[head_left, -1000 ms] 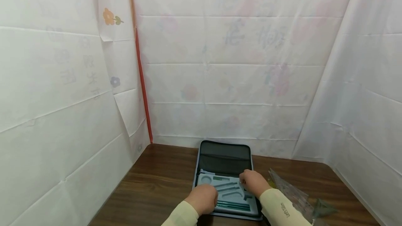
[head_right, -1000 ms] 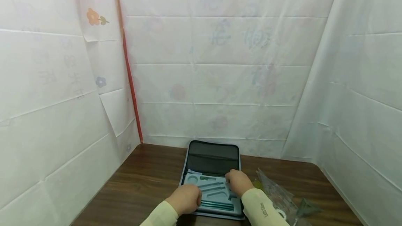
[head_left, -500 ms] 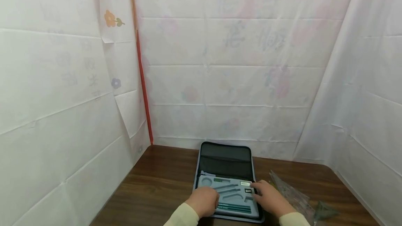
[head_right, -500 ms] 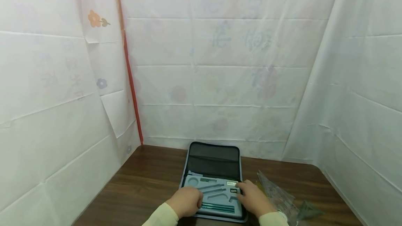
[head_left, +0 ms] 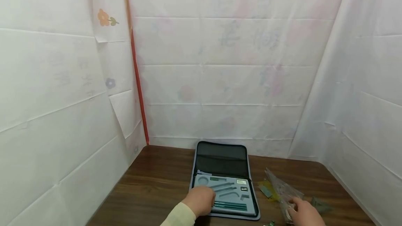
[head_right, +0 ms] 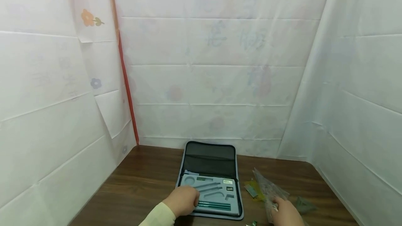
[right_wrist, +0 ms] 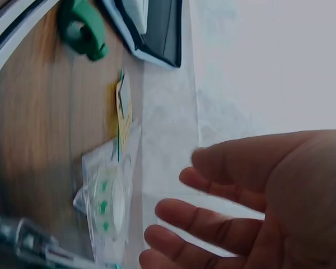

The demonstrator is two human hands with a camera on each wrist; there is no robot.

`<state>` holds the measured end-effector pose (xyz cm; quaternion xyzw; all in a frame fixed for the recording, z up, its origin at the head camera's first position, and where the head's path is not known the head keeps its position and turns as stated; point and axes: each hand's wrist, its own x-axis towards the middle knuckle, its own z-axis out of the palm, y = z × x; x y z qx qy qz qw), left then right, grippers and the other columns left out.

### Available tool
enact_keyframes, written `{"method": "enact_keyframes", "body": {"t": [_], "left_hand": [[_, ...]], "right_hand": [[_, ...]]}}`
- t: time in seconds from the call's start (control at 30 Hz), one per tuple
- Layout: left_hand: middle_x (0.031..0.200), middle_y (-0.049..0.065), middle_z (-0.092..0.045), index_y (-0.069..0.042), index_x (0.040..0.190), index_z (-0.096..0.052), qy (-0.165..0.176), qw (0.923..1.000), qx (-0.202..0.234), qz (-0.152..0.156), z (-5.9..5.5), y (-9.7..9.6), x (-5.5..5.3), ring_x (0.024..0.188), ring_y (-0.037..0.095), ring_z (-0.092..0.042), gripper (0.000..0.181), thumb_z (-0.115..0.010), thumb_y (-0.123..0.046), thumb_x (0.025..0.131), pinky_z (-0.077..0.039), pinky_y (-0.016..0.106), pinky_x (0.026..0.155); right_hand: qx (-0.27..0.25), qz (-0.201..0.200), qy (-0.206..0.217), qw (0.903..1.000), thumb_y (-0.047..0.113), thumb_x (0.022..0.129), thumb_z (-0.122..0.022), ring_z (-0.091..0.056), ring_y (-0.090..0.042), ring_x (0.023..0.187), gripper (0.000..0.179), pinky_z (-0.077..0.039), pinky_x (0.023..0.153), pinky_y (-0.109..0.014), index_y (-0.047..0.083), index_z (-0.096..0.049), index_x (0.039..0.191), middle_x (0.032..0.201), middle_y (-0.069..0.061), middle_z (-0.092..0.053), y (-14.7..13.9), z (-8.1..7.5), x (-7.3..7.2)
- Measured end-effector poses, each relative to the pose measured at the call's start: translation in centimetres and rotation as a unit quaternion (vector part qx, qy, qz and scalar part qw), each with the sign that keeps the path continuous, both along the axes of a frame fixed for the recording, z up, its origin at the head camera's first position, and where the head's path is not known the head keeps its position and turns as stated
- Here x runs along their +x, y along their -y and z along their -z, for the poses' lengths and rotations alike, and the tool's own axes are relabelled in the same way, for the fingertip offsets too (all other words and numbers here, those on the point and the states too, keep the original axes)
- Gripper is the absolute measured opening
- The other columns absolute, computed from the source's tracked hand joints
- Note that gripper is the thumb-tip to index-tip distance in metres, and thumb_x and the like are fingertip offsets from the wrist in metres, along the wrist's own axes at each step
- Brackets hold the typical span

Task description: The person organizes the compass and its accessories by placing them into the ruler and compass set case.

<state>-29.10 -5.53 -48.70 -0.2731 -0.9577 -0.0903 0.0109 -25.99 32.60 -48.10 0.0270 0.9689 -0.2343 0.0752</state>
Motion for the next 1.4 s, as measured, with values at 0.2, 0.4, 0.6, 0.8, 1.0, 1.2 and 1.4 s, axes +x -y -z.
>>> {"method": "enact_keyframes", "body": {"t": [0.2, 0.4, 0.6, 0.8, 1.0, 1.2, 1.4], "left_hand": [[0.066, -0.013, -0.057, -0.024, 0.070, -0.063, 0.004, 1.0000, -0.004, 0.000, 0.1, -0.2, 0.1, 0.060, 0.005, -0.047, 0.029, -0.074, -0.009, 0.092, -0.044, 0.026, 0.057], [0.065, -0.013, -0.056, -0.024, 0.069, -0.062, 0.005, 0.9999, -0.009, 0.001, 0.2, -0.5, 0.3, 0.059, 0.005, -0.047, 0.030, -0.074, -0.008, 0.092, -0.043, 0.025, 0.056], [0.061, -0.012, -0.054, -0.023, 0.066, -0.060, -0.008, 0.9998, -0.017, 0.004, 0.0, -0.5, 0.0, 0.056, 0.006, -0.046, 0.033, -0.073, -0.006, 0.091, -0.041, 0.025, 0.053], [0.064, -0.013, -0.056, -0.024, 0.068, -0.061, -0.005, 0.9998, -0.019, 0.003, 0.2, -0.6, 0.2, 0.059, 0.005, -0.047, 0.031, -0.074, -0.008, 0.092, -0.042, 0.026, 0.055], [0.062, -0.012, -0.054, -0.023, 0.067, -0.059, 0.001, 0.9999, -0.016, 0.002, 0.0, -0.5, 0.2, 0.056, 0.006, -0.045, 0.033, -0.073, -0.006, 0.092, -0.041, 0.025, 0.053], [0.064, -0.013, -0.055, -0.024, 0.069, -0.062, -0.007, 0.9998, -0.016, 0.001, 0.0, -0.5, 0.2, 0.058, 0.005, -0.046, 0.030, -0.073, -0.007, 0.091, -0.042, 0.025, 0.054], [0.063, -0.013, -0.054, -0.024, 0.068, -0.060, -0.008, 0.9999, -0.013, -0.004, 0.0, -0.3, 0.1, 0.057, 0.006, -0.046, 0.031, -0.074, -0.007, 0.090, -0.041, 0.025, 0.053]], "right_hand": [[-0.055, -0.160, -0.003, 0.9856, 0.017, 0.092, -0.082, -0.065, -0.012, 0.088, 0.034, -0.056, 0.073, -0.038, 0.018, -0.076, 0.125, 0.109, -0.005, -0.070, -2.0, 5.8, -3.6], [-0.157, -0.328, -0.010, 0.9315, 0.020, 0.098, -0.076, -0.057, 0.000, 0.076, 0.020, -0.049, 0.062, -0.027, 0.021, -0.080, 0.118, 0.100, 0.003, -0.072, -2.4, 9.4, -5.5], [-0.158, -0.271, 0.019, 0.9493, 0.036, 0.092, -0.083, -0.052, -0.003, 0.077, 0.017, -0.046, 0.064, -0.027, 0.022, -0.083, 0.102, 0.093, 0.004, -0.063, -2.2, 10.5, -5.5], [-0.134, -0.250, 0.038, 0.9583, 0.028, 0.091, -0.084, -0.064, -0.009, 0.074, 0.009, -0.052, 0.065, -0.033, 0.020, -0.081, 0.095, 0.087, 0.004, -0.073, -2.1, 11.1, -6.5], [-0.059, -0.172, 0.000, 0.9833, 0.029, 0.094, -0.081, -0.060, -0.006, 0.078, 0.010, -0.051, 0.069, -0.035, 0.022, -0.078, 0.101, 0.092, 0.007, -0.069, 0.0, 8.1, -4.6], [-0.069, -0.136, -0.070, 0.9859, 0.020, 0.092, -0.083, -0.054, -0.008, 0.078, 0.013, -0.046, 0.066, -0.032, 0.015, -0.075, 0.101, 0.094, 0.001, -0.065, 2.5, 4.0, -1.8], [-0.109, -0.063, -0.120, 0.9848, 0.000, 0.086, -0.080, -0.053, -0.009, 0.076, 0.018, -0.046, 0.066, -0.030, 0.012, -0.067, 0.089, 0.091, 0.002, -0.063, 5.1, 2.0, -0.2]]}}
